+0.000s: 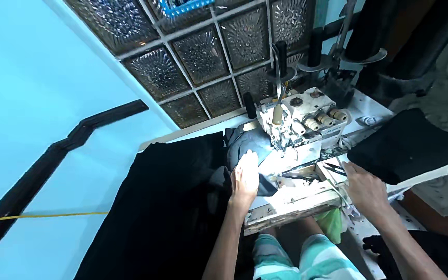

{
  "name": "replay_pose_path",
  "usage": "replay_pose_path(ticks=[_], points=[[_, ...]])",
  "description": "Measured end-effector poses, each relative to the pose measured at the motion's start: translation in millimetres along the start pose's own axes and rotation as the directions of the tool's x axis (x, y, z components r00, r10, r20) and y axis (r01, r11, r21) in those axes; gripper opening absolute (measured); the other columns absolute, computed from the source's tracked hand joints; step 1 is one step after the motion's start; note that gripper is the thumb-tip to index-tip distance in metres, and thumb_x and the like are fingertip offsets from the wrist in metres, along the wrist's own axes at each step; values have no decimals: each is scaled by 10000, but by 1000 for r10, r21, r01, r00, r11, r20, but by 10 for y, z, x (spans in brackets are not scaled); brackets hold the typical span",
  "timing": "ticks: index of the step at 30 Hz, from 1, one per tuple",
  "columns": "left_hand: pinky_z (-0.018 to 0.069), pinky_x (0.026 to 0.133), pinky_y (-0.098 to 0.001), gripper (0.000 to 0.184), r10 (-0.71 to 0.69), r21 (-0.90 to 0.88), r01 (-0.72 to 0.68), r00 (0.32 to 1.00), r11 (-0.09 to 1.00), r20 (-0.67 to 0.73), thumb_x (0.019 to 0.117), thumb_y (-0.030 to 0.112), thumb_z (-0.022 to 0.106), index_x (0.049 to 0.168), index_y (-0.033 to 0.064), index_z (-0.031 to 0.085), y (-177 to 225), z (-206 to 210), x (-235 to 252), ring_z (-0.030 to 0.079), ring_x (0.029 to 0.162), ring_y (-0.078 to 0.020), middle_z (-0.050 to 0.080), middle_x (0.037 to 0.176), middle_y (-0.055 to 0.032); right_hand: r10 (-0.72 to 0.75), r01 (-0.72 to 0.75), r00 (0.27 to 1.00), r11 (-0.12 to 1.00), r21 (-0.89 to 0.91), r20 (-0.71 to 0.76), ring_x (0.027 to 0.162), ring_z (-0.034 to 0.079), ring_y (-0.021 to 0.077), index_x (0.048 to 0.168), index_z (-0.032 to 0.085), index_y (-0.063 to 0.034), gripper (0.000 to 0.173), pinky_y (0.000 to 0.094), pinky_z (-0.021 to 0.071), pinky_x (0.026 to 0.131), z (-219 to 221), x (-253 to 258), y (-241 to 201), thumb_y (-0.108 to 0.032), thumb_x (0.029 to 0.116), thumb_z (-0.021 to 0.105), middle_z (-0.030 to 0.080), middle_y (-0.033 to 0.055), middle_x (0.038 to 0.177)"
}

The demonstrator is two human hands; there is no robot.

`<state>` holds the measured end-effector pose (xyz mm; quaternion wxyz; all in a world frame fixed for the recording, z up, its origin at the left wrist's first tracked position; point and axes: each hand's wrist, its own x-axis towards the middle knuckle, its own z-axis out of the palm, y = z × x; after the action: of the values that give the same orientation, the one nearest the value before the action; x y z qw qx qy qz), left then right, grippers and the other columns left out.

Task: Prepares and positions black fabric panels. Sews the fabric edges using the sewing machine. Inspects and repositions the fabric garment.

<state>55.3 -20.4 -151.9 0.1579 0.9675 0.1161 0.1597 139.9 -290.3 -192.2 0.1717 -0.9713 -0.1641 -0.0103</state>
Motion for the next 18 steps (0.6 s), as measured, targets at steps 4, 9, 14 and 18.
replay_pose_path(ticks=[4, 9, 14, 18], points=[[556, 976, -453, 340, 34, 109, -16, 986, 994, -166, 944, -59, 522, 1242, -78, 685, 160, 83, -407, 690, 1169, -370, 684, 1279, -243, -67, 53, 992, 991, -125, -108, 1131, 639, 532, 1311, 593, 133, 384, 638, 504, 930, 333, 45, 171, 131, 931, 543, 633, 353, 1247], [609, 777, -406, 328, 11, 314, 60, 975, 948, -221, 914, -40, 601, 1224, -118, 676, 434, 167, -533, 754, 974, -359, 705, 1215, -258, -158, 117, 955, 978, -172, -252, 987, 662, 545, 1085, 665, 125, 201, 622, 552, 718, 396, 150, 261, 115, 909, 568, 654, 341, 1077], [605, 722, -390, 322, 5, 352, 88, 967, 932, -255, 906, -28, 612, 1204, -128, 682, 457, 219, -513, 758, 943, -348, 711, 1190, -261, -37, 38, 993, 999, 2, -110, 918, 680, 550, 1234, 603, 111, 277, 667, 525, 726, -2, 59, -70, -25, 1052, 444, 662, 348, 1091], [610, 753, -401, 335, 10, 317, 86, 957, 944, -289, 888, -62, 616, 1210, -123, 683, 427, 246, -546, 756, 977, -352, 716, 1187, -258, -172, 170, 985, 981, 88, 10, 929, 695, 496, 1399, 531, 30, 408, 634, 535, 786, -291, -31, -687, -199, 1062, 527, 666, 298, 1176]])
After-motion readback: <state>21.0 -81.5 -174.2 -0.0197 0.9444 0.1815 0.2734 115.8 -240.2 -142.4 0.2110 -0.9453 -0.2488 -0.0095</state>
